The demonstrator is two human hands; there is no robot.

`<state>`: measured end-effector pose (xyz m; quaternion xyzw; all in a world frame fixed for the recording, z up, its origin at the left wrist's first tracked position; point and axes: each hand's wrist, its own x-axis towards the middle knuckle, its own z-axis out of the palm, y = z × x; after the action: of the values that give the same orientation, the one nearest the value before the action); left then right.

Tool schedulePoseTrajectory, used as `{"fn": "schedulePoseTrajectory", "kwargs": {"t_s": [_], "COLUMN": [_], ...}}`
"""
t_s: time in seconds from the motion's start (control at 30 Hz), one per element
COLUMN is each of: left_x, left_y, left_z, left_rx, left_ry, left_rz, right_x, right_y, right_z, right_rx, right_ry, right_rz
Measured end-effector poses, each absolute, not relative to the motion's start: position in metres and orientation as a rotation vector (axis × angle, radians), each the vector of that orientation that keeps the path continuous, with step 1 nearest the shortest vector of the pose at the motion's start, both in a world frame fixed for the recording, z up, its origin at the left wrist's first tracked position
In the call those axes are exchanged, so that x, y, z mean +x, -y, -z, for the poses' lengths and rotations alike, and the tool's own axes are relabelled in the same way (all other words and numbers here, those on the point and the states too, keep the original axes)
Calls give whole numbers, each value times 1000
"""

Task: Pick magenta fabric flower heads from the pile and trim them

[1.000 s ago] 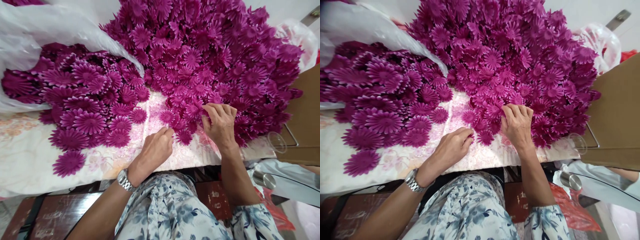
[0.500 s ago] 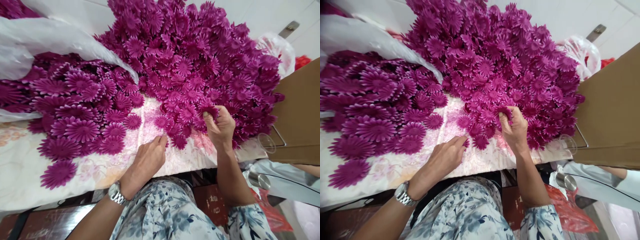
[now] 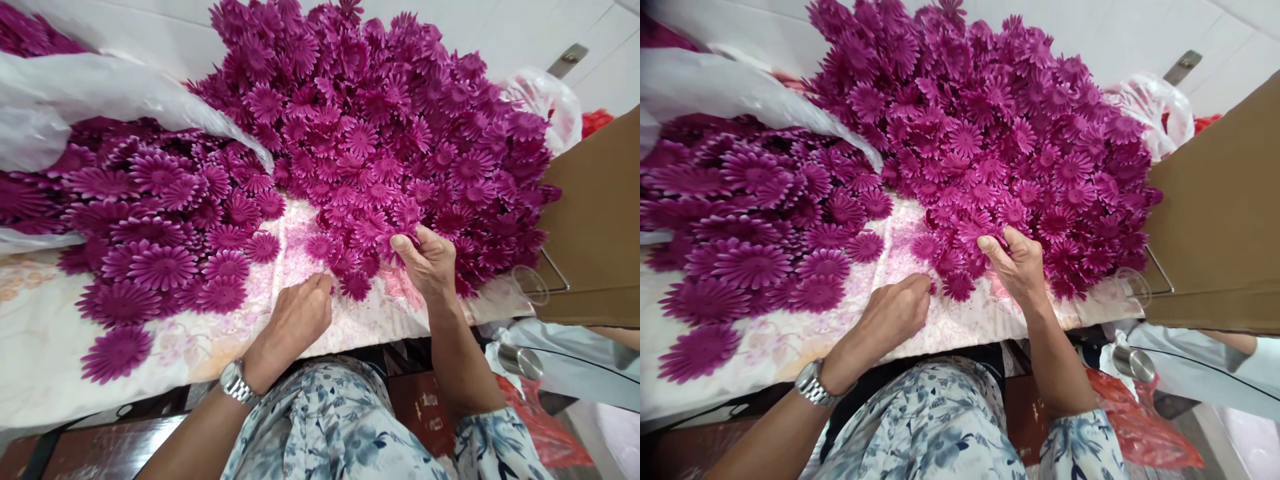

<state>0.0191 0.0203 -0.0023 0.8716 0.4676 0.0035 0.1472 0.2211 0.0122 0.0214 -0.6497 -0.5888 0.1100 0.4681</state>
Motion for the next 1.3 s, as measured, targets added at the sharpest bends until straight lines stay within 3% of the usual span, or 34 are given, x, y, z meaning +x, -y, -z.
{"fn": "schedulePoseTrajectory", "kwargs": {"t_s": [0.2,0.33,0.57,0.7,0.83,0.97,1.07,1.3], "left_x": [19,29,42,32,29,32,22,-7], "left_y": [-38,-44,-30,-35,-56,-74,-71,-31], "left_z": [-4,-14,-13,-13,-20,-18,-15,-9], "left_rx": [2308,2182,2206,2015,1865,1913,1869,1646], "left_ry": [-1385,-1278,-790,-911,-1179,-1261,-1251,-1245], "left_rz": [-727,-1055,-1064,-1153,-1171,-1061,-1011,-948], "right_x": [226,223,204,207,217,225,227,211], "right_y": [-15,-12,1,5,-9,-29,-27,18], "right_z": [-26,-27,-20,-19,-30,-37,-33,-5], "right_rx": [-1654,-1612,-1449,-1435,-1568,-1768,-1783,-1810], "right_ry": [1497,1516,1802,1858,1826,1897,1898,2045], "right_rz": [4,-12,-419,-553,-233,266,444,130]}}
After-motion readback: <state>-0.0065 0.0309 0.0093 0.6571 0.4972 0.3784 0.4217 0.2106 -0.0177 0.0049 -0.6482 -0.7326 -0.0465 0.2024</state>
